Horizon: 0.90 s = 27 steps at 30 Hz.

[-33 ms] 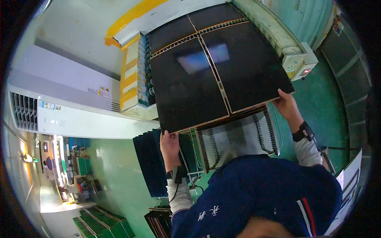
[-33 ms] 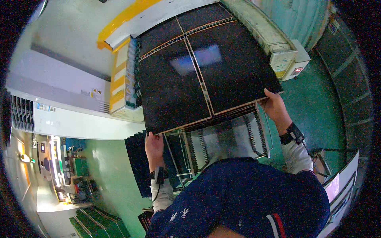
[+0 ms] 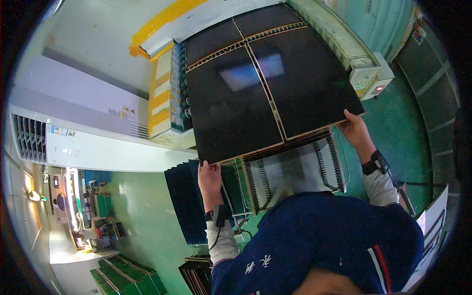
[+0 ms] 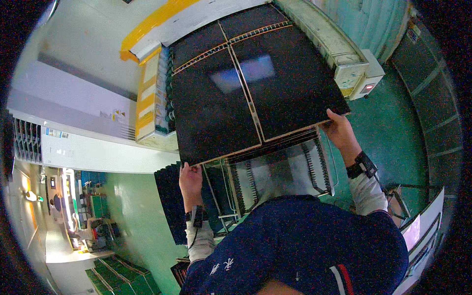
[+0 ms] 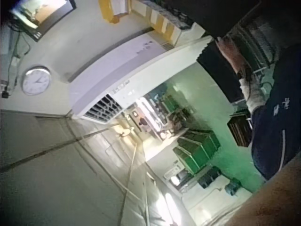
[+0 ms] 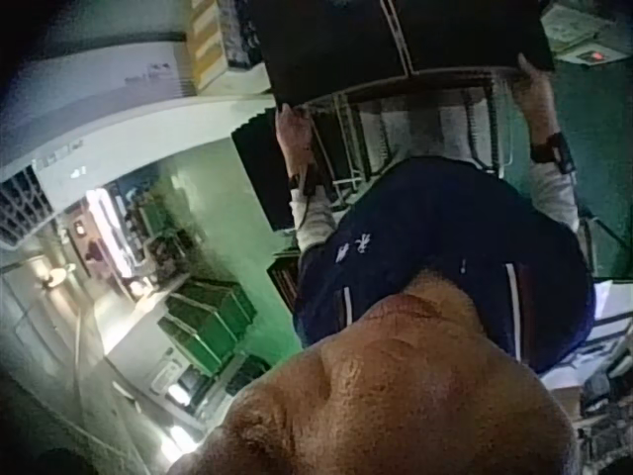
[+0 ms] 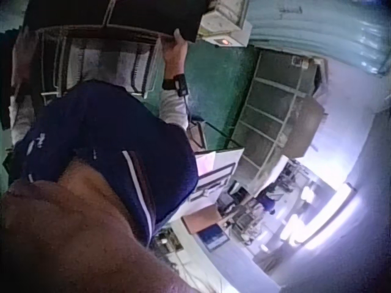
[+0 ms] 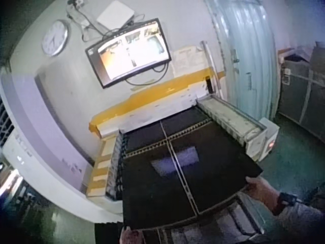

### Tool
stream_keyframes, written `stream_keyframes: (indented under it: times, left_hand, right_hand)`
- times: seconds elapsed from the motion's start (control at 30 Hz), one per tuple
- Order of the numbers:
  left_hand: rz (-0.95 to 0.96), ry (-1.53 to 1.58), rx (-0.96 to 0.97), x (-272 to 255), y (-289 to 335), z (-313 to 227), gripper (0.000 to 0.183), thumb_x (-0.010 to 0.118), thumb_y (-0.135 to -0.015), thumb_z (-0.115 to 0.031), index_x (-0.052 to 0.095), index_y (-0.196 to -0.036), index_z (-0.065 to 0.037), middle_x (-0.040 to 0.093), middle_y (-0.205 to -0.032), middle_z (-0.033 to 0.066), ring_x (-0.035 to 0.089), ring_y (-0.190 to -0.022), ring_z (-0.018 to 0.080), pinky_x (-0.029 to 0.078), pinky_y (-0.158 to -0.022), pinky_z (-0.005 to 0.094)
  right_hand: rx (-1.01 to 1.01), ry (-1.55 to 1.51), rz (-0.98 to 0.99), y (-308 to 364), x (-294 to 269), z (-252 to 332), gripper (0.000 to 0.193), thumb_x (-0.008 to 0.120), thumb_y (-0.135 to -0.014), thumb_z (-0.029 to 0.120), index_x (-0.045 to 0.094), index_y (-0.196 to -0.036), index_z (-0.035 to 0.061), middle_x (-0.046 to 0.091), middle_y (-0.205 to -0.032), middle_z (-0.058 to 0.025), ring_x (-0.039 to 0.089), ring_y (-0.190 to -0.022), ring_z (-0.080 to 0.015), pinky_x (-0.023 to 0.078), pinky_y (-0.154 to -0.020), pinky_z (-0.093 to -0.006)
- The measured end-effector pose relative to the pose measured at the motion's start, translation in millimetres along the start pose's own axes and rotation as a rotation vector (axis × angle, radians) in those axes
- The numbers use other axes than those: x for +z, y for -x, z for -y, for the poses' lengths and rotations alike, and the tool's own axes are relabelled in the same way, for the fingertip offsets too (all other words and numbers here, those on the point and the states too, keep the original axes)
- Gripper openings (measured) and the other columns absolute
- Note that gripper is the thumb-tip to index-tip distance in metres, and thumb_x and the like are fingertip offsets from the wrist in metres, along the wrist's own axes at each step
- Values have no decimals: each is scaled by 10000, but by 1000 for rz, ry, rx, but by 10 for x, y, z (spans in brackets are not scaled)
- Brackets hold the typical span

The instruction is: Taking dark sheets from a storage rack and loading them onto a roller conveyor for processing.

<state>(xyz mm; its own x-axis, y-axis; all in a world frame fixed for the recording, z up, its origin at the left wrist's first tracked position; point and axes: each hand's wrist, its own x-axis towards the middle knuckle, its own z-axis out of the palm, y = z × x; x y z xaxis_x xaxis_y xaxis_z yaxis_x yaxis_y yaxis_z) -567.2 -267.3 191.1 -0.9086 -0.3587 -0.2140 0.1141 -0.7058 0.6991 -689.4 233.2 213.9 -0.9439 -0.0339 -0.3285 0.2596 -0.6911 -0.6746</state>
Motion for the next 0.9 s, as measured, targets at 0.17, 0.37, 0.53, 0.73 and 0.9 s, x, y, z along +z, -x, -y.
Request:
stream_keyframes:
  times: [0.17, 0.37, 0.53, 0.73, 0.9]
  left_hand:
    - [6, 43, -16, 76, -114, -30, 108, 546, -933, -98, 584, -1026, -58, 653, -984, 48, 607, -878, 165, 501, -813, 355]
    - [-40, 76, -24, 152, -204, -63, 75, 552, -934, -104, 601, -946, -49, 660, -952, 73, 620, -870, 194, 527, -812, 361]
    - [-50, 47, -21, 110, -238, -55, 115, 579, -912, -92, 586, -1026, -76, 661, -989, 43, 623, -883, 175, 506, -834, 367]
    - [-17, 74, -24, 120, -317, -41, 56, 574, -919, -98, 578, -965, -66, 655, -974, 51, 618, -889, 178, 507, -848, 371]
    - [17, 74, -12, 95, -379, -19, 51, 571, -925, -111, 586, -927, -63, 656, -959, 52, 613, -898, 182, 505, -859, 367]
  right_hand:
    - [29, 12, -7, -118, 22, -5, 211, 581, -911, 135, 596, -1114, 80, 654, -1034, -47, 638, -904, -202, 542, -761, -361]
    - [16, -24, -15, -214, 27, 20, 213, 578, -909, 115, 597, -1117, 73, 652, -1039, -53, 637, -906, -210, 543, -786, -383]
    - [24, -33, -23, -249, 12, 20, 223, 585, -905, 112, 597, -1124, 74, 652, -1051, -59, 634, -916, -214, 537, -793, -388]
    - [68, -48, -8, -358, 13, 6, 162, 581, -913, 137, 623, -1044, 53, 665, -1006, -71, 633, -890, -203, 532, -774, -370]
    - [48, -54, 25, -442, -34, 3, 151, 578, -919, 153, 632, -990, 32, 662, -962, -66, 628, -844, -203, 525, -771, -360]
